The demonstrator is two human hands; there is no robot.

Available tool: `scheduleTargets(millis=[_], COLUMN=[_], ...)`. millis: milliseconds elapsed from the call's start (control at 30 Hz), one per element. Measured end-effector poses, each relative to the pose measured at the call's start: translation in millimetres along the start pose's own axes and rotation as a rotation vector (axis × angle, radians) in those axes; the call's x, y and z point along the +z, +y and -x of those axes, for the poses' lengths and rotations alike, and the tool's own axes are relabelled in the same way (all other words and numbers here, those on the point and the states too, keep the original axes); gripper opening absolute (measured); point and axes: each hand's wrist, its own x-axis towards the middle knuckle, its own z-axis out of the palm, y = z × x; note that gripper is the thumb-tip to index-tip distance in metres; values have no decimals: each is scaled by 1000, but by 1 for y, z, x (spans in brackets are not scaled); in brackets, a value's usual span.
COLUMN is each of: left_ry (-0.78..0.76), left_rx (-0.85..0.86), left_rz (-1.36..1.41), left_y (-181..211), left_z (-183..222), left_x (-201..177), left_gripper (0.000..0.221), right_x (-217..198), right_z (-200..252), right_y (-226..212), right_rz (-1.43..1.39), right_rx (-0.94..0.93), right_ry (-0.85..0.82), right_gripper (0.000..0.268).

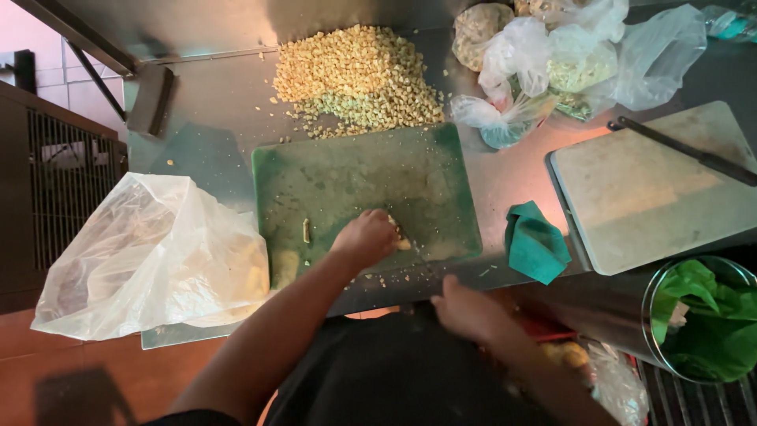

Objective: Cut baby corn into small pieces on a cutting board.

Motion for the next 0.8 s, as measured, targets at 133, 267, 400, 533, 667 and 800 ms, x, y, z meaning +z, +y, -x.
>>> scheduleTargets(millis=[133,267,400,533,667,800], left_ry=[-26,-6,-21,-20,-57,-27], left_rx=[12,40,60,53,60,36], left_rz=[-48,-54,-67,-61,-77,-45], left_y=[-3,-5,-3,-8,-4,-1], left_z=[-3,-3,-5,-9,-7,-3], left_x=[2,3,0,4,-4,-2], left_gripper=[18,20,21,20,19,21], right_x=[24,-51,-81,17,-21,-98], right_z=[-35,13,49,-21,-17,63], right_y=[-15,-63,-69,-17,-43,-95], right_rz=[-80,-146,-155,-69,-133,-186], right_rx=[52,81,96,-13,24,102], right_ry=[7,-19,-78,17,8,-141], right_gripper=[46,44,44,47,46,43])
